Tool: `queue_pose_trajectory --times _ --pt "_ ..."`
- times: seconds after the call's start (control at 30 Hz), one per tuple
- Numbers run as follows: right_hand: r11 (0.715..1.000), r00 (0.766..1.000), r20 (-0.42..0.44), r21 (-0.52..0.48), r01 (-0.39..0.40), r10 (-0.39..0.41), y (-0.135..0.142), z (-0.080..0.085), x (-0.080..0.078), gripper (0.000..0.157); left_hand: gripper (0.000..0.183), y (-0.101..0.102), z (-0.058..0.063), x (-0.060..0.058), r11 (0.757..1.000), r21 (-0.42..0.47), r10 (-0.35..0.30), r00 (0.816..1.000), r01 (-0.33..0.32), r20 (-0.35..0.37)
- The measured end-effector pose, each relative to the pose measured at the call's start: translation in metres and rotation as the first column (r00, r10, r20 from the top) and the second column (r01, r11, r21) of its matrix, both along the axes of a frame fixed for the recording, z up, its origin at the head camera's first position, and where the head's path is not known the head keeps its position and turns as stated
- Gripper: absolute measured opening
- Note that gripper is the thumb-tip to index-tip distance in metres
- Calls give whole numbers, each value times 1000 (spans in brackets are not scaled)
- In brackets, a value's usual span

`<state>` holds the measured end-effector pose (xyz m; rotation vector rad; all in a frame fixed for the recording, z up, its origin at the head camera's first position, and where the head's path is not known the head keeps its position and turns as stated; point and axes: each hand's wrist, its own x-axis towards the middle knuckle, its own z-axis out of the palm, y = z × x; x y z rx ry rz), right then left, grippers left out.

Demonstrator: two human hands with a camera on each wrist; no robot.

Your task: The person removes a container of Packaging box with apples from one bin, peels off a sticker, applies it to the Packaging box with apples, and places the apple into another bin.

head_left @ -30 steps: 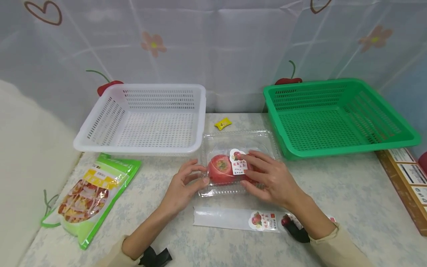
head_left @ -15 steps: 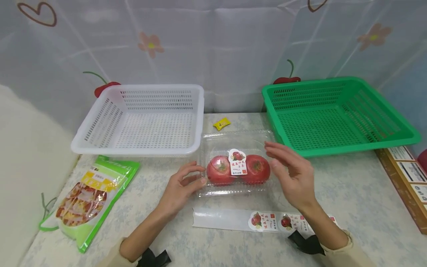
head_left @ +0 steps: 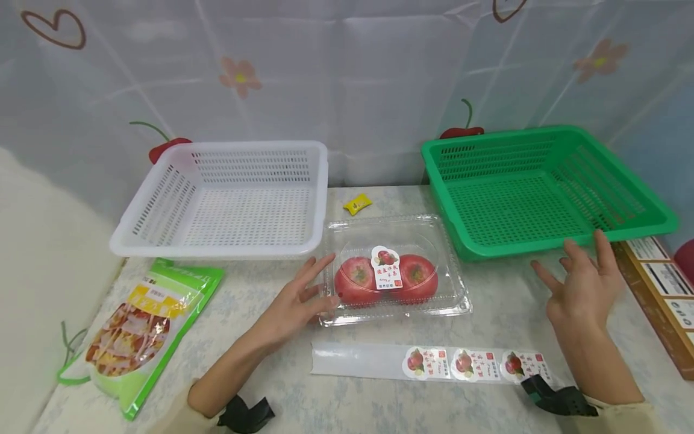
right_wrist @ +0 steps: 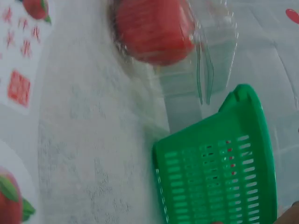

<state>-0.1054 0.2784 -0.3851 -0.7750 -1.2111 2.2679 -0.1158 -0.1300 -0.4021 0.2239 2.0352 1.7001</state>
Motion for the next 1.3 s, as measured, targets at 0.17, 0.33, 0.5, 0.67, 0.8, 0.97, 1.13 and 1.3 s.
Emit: queue_pose_trajectory --times 0.17,0.33,0.5,0.67,0.8,0.97,1.13,1.3 --pt "960 971 55 147 -239 234 9 -8 -15 83 73 4 -1 -3 996 73 38 998 -42 44" --pt "948 975 97 229 -219 202 5 -10 -24 80 62 13 0 0 986 109 120 990 -128 71" --pt "961 981 84 203 -189 176 3 -8 -26 81 60 18 1 3 971 158 163 982 -177 100" --pt "969 984 78 178 -174 162 4 -8 -25 83 66 20 3 7 964 178 179 977 -198 117" --pt "972 988 74 183 -150 139 4 -9 -25 84 70 21 3 13 950 197 211 964 -240 160" --pt "967 988 73 210 -146 133 3 -9 -25 83 70 22 7 25 944 192 233 953 -270 195" --pt "963 988 78 224 -150 136 4 -10 -24 81 70 23 17 41 939 200 239 949 -280 206" --pt "966 989 87 216 -139 122 5 -11 -24 79 70 26 25 56 932 220 242 946 -288 214"
